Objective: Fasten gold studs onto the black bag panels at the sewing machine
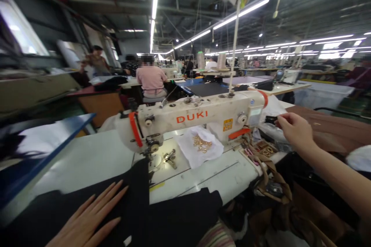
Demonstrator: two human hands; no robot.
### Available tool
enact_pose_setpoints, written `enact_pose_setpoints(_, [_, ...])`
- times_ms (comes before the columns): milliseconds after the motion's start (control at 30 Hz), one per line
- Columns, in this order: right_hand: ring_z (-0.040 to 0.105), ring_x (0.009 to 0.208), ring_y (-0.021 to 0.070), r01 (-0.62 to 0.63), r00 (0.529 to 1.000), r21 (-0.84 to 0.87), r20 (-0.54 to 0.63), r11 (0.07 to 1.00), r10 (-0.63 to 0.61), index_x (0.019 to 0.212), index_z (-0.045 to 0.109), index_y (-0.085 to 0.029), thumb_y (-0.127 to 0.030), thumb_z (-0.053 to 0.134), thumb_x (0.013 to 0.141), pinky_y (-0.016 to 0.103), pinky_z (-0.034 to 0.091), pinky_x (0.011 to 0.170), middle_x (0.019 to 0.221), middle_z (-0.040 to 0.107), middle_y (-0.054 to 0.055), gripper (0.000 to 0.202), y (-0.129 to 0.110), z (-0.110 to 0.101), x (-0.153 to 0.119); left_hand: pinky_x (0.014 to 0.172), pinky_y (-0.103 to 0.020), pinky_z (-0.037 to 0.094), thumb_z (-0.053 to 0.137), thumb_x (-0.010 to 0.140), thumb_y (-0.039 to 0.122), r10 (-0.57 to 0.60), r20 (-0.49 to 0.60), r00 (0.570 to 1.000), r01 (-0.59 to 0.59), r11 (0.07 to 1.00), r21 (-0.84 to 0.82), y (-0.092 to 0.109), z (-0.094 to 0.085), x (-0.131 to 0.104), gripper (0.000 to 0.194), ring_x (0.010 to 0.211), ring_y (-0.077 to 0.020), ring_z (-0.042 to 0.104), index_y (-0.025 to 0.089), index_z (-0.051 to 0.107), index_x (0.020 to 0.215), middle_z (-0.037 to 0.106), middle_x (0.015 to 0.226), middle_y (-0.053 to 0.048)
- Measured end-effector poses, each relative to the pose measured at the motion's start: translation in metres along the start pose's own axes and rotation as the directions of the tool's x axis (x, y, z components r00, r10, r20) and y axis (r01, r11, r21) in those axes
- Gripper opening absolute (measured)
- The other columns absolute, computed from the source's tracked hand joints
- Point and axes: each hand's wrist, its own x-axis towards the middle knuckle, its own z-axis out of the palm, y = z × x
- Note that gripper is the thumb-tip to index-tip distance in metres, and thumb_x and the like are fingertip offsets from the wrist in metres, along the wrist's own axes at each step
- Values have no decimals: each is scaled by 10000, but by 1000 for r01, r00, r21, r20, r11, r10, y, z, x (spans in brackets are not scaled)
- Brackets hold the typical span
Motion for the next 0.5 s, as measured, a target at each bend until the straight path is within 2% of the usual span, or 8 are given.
enact_pose_setpoints(67, [590, 619, 166, -58, 979, 341, 205, 938, -14, 756, 602, -145, -381, 542, 770, 290, 449, 626, 660, 646, 76, 244, -32, 13, -43, 1049, -442, 373, 411, 881, 518, 16, 90, 996, -17, 1000, 3, 8, -12, -2, 607, 1322, -241, 366, 375, 168, 1419, 294, 1474, 17])
enact_pose_setpoints(100, [572, 595, 152, -49, 933, 447, 339, 893, -118, 731, 606, -155, -404, 577, 737, 284, 453, 623, 629, 626, 43, 251, -51, 22, -69, 1053, -453, 365, 403, 890, 509, 23, 113, 993, -24, 1000, 0, 12, -17, -1, 614, 1331, -245, 347, 358, 143, 1425, 274, 1481, 5])
enact_pose_setpoints(133, [565, 585, 146, -75, 855, 510, 476, 857, -208, 714, 608, -163, -419, 605, 713, 277, 456, 615, 601, 606, 18, 256, -71, 33, -96, 1058, -460, 356, 397, 896, 504, 21, 119, 993, -21, 1000, -1, 17, -21, -1, 611, 1336, -248, 336, 349, 140, 1428, 266, 1484, -2])
enact_pose_setpoints(200, [576, 582, 136, -247, 637, 558, 709, 792, -301, 702, 595, -172, -395, 614, 718, 267, 465, 610, 583, 600, -6, 225, -111, 60, -150, 1066, -477, 338, 390, 903, 502, 18, 128, 992, -19, 1000, 7, 23, -24, -1, 596, 1342, -251, 323, 343, 157, 1429, 258, 1487, -9])
enact_pose_setpoints(267, [578, 560, 115, -463, 446, 539, 827, 703, -341, 710, 576, -171, -331, 620, 708, 252, 468, 597, 592, 612, -21, 166, -146, 93, -194, 1071, -491, 326, 381, 908, 506, 5, 139, 990, -8, 1000, 26, 25, -23, -4, 589, 1347, -251, 314, 342, 166, 1430, 247, 1492, -14])
enact_pose_setpoints(300, [572, 539, 101, -545, 378, 503, 862, 671, -339, 708, 563, -169, -277, 611, 714, 239, 465, 586, 579, 608, -31, 118, -162, 111, -211, 1071, -495, 324, 378, 910, 508, -3, 144, 990, -2, 999, 34, 25, -22, -8, 590, 1350, -251, 308, 341, 161, 1432, 240, 1495, -17])
enact_pose_setpoints(400, [561, 477, 79, -643, 282, 413, 911, 644, -303, 737, 563, -155, -128, 555, 746, 205, 437, 530, 531, 594, -46, 29, -199, 157, -245, 1074, -496, 320, 374, 914, 504, -16, 157, 988, 11, 999, 33, 23, -22, -20, 593, 1359, -248, 289, 338, 148, 1436, 229, 1501, -20])
enact_pose_setpoints(500, [573, 478, 72, -662, 259, 387, 922, 641, -289, 746, 566, -141, -69, 510, 776, 200, 447, 534, 539, 598, -41, 96, -217, 181, -259, 1089, -494, 293, 386, 914, 490, -25, 168, 986, 29, 999, -24, 20, -25, -29, 581, 1365, -247, 278, 327, 188, 1435, 244, 1501, -22])
